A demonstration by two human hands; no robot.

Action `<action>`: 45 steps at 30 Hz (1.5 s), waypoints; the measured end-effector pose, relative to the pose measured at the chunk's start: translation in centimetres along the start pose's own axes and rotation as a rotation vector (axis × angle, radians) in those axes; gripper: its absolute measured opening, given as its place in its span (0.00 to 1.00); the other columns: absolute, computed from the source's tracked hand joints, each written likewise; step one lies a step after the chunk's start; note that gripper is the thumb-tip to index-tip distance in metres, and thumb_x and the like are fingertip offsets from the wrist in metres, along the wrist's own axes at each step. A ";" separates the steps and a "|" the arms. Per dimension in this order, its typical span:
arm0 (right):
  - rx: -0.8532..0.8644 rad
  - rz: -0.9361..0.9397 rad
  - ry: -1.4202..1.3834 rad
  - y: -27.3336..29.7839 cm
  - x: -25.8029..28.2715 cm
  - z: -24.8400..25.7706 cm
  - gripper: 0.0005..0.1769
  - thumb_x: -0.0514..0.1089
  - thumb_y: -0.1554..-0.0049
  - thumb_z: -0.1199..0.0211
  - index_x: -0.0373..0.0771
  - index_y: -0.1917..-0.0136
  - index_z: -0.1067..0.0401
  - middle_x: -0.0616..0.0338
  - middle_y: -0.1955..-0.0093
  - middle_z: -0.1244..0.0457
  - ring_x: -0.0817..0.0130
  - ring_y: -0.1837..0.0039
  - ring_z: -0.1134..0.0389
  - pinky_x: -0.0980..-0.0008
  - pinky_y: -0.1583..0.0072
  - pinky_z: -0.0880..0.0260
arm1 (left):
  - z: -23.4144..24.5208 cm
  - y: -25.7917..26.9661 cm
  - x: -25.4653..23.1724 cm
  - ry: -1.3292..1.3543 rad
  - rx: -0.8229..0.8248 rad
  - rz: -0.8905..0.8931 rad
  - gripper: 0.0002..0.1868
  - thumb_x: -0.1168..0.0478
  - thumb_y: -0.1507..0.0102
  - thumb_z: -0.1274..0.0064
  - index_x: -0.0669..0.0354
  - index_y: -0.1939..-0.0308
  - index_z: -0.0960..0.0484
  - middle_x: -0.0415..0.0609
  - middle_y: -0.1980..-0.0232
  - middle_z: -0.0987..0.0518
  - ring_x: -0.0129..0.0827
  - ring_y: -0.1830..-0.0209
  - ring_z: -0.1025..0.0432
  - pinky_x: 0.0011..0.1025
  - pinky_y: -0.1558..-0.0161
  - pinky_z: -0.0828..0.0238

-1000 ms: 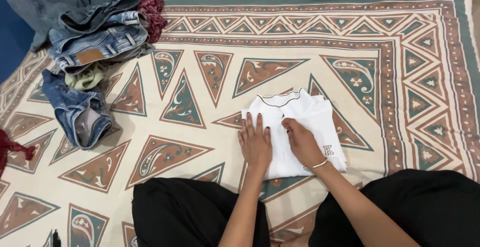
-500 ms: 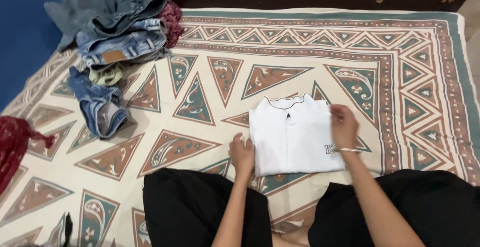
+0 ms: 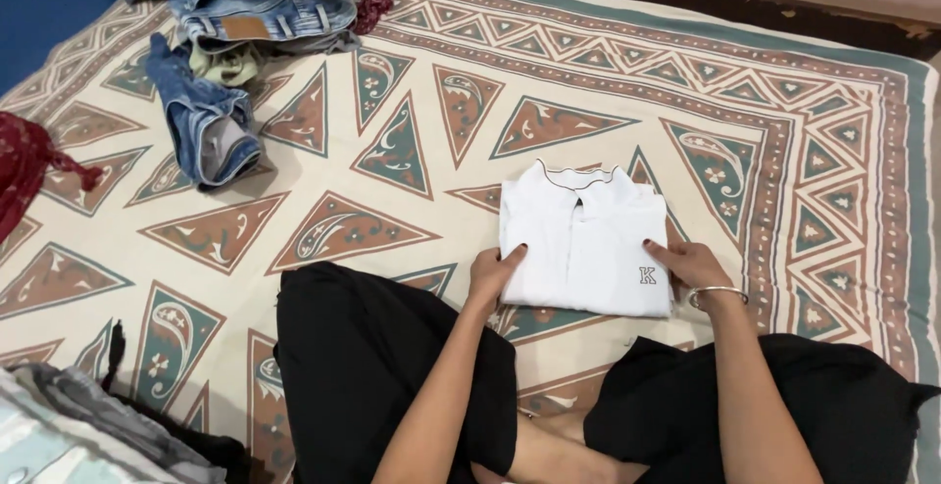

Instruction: The person folds a white shirt and a pair of gray shorts by hand on a bed, placing each finished item onto a stack of clothes.

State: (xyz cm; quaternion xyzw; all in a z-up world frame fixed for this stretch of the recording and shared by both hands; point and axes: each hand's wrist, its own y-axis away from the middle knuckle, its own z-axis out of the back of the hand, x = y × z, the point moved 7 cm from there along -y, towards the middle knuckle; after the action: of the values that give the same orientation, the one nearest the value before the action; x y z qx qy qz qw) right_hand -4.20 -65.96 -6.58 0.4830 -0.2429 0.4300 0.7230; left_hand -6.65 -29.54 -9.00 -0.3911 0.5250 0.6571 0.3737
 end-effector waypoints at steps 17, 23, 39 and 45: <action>0.095 -0.068 -0.607 1.3 0.9 -2.1 0.34 0.49 0.42 0.35 0.27 0.29 0.36 0.44 0.38 0.32 0.58 0.42 0.28 0.63 0.44 0.26 | -2.2 -0.8 3.1 0.755 0.314 0.288 0.30 0.55 0.40 0.47 0.60 0.34 0.29 0.55 0.44 0.20 0.45 0.47 0.23 0.45 0.44 0.24; 0.241 -0.062 -0.810 -0.3 -0.1 -4.0 0.31 0.47 0.44 0.37 0.32 0.30 0.34 0.48 0.39 0.32 0.57 0.43 0.28 0.59 0.44 0.25 | -1.8 -0.1 1.3 0.856 0.431 0.293 0.30 0.55 0.41 0.46 0.62 0.35 0.27 0.56 0.45 0.19 0.46 0.47 0.22 0.46 0.43 0.25; 0.553 0.182 -0.837 0.4 20.7 -12.7 0.23 0.43 0.41 0.40 0.34 0.34 0.34 0.50 0.43 0.31 0.59 0.46 0.27 0.60 0.44 0.23 | 15.5 -0.8 -10.8 0.775 0.270 -0.076 0.29 0.56 0.42 0.45 0.62 0.38 0.27 0.53 0.50 0.19 0.40 0.53 0.21 0.39 0.51 0.21; 0.747 0.271 -0.794 5.2 28.8 -22.0 0.25 0.42 0.42 0.41 0.38 0.32 0.35 0.53 0.43 0.31 0.62 0.46 0.26 0.61 0.44 0.23 | 27.0 5.4 -14.1 0.698 0.109 -0.280 0.26 0.59 0.43 0.46 0.56 0.40 0.27 0.51 0.51 0.22 0.38 0.54 0.23 0.39 0.53 0.22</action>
State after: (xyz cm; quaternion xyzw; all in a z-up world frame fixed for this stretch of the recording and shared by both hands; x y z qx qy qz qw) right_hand 4.71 -33.99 8.94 0.7955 -0.3875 0.3611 0.2943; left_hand -8.93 -5.03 9.79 -0.6390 0.5963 0.3979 0.2788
